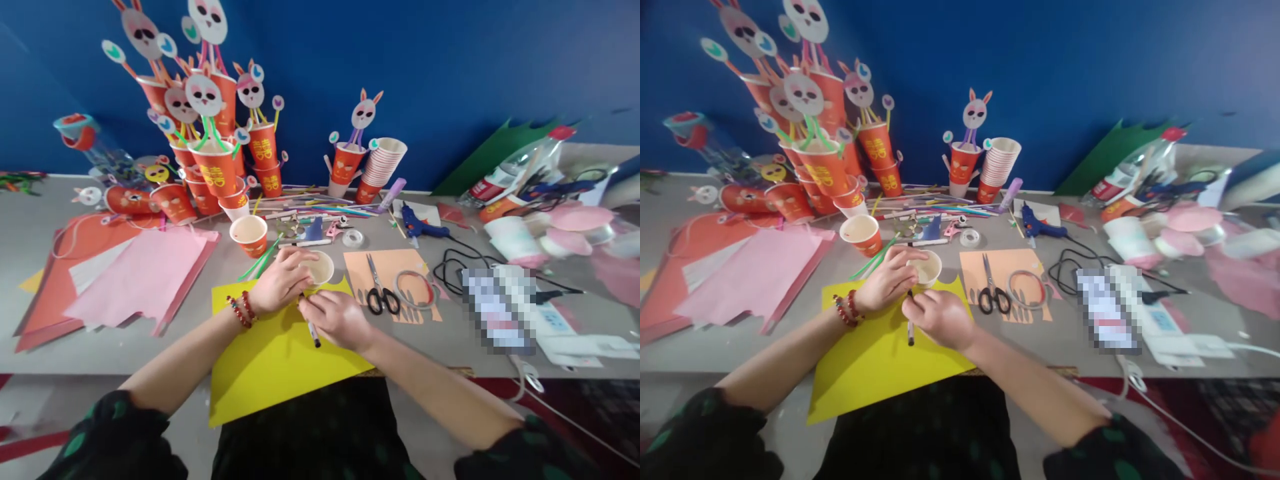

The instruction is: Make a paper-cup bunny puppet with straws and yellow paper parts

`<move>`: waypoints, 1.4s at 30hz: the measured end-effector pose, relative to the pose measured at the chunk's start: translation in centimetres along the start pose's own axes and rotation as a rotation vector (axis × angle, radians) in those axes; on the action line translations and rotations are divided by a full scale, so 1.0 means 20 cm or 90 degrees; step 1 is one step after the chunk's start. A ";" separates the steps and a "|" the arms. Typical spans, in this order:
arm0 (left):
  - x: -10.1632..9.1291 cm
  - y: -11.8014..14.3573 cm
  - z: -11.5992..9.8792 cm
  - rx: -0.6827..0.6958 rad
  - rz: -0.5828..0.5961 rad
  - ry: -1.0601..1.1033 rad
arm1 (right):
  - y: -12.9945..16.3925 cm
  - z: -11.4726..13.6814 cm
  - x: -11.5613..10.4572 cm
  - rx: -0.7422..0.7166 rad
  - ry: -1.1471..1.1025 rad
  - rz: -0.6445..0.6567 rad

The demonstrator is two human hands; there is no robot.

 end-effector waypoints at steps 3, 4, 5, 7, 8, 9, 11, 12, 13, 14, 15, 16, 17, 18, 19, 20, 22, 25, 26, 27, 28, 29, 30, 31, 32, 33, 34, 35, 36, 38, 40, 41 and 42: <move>-0.01 -0.01 0.00 0.018 -0.004 0.011 | -0.02 0.00 0.02 -0.002 0.022 0.022; -0.01 -0.01 0.00 0.026 -0.004 0.012 | -0.02 -0.01 0.02 -0.002 0.022 0.029; -0.02 -0.01 0.00 0.034 -0.004 0.013 | -0.03 -0.01 0.03 -0.003 0.022 0.037; -0.02 -0.01 0.01 0.047 -0.005 0.013 | -0.03 -0.01 0.03 0.000 0.032 0.053; -0.02 -0.02 0.01 0.049 -0.005 0.015 | -0.03 -0.01 0.04 0.002 0.040 0.062; -0.02 -0.02 0.02 0.050 -0.004 0.016 | -0.03 -0.01 0.04 0.004 0.048 0.070; -0.02 -0.02 0.02 0.049 -0.002 0.021 | -0.03 -0.01 0.05 0.008 0.059 0.084; -0.02 -0.02 0.03 0.048 0.000 0.023 | -0.03 -0.01 0.05 0.010 0.062 0.090; -0.02 -0.02 0.03 0.046 0.003 0.024 | -0.04 -0.01 0.06 0.011 0.064 0.096; -0.02 -0.02 0.03 0.045 0.005 0.024 | -0.04 -0.01 0.06 0.014 0.066 0.103; -0.02 -0.02 0.03 0.044 0.007 0.024 | -0.04 -0.01 0.06 0.017 0.067 0.110; -0.01 -0.02 0.03 0.043 0.008 0.023 | -0.04 0.00 0.07 0.020 0.067 0.118; -0.01 -0.02 0.03 0.045 0.008 0.023 | -0.05 0.00 0.07 0.025 0.066 0.125; -0.01 -0.02 0.03 0.046 0.008 0.022 | -0.05 0.00 0.07 0.031 0.065 0.130; -0.01 -0.02 0.03 0.048 0.006 0.022 | -0.05 0.00 0.07 0.036 0.062 0.135; -0.01 -0.02 0.03 0.049 0.005 0.022 | -0.05 0.00 0.07 0.040 0.058 0.138; -0.01 -0.02 0.03 0.048 0.004 0.021 | -0.05 0.00 0.07 0.041 0.050 0.138; -0.01 -0.02 0.03 0.039 0.011 0.019 | -0.03 0.01 0.06 0.041 0.045 0.123; -0.01 -0.02 0.03 0.037 0.012 0.017 | -0.03 0.01 0.05 0.042 0.043 0.120; -0.01 -0.02 0.03 0.036 0.011 0.016 | -0.03 0.02 0.05 0.043 0.037 0.119; -0.01 -0.02 0.03 0.036 0.010 0.014 | -0.02 0.02 0.04 0.046 0.029 0.119; -0.01 -0.02 0.03 0.038 0.008 0.013 | -0.02 0.02 0.03 0.052 0.016 0.117; -0.01 -0.02 0.03 0.042 0.006 0.013 | -0.02 0.02 0.02 0.060 0.000 0.111; -0.01 -0.02 0.03 0.045 0.005 0.013 | -0.01 0.02 0.01 0.073 -0.023 0.098; -0.01 -0.01 0.03 0.047 0.004 0.014 | 0.00 0.01 -0.01 0.090 -0.051 0.074; -0.01 -0.01 0.03 0.048 0.005 0.015 | 0.01 0.00 -0.03 0.112 -0.084 0.038; -0.01 -0.01 0.03 0.049 0.007 0.015 | 0.03 -0.02 -0.05 0.143 -0.118 -0.006; -0.01 -0.01 0.03 0.050 0.009 0.016 | 0.05 -0.04 -0.08 0.184 -0.150 -0.055; -0.01 -0.01 0.03 0.051 0.013 0.017 | 0.07 -0.07 -0.10 0.236 -0.180 -0.104; -0.01 -0.01 0.03 0.051 0.018 0.020 | 0.12 -0.14 -0.14 0.371 -0.242 -0.187; -0.01 -0.01 0.03 0.051 0.021 0.023 | 0.17 -0.21 -0.17 0.511 -0.330 -0.257; -0.02 -0.01 0.03 0.050 0.022 0.023 | 0.18 -0.25 -0.17 0.568 -0.378 -0.283; -0.02 -0.01 0.03 0.049 0.025 0.022 | 0.19 -0.29 -0.18 0.612 -0.423 -0.300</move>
Point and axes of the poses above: each hand's wrist, its own y-axis away from the middle knuckle, its own x-axis out of the palm, z = x × y, the point moved 2 cm from there along -y, towards the middle knuckle, and after that the axes turned 15 degrees about -x, right-handed, at the moved point
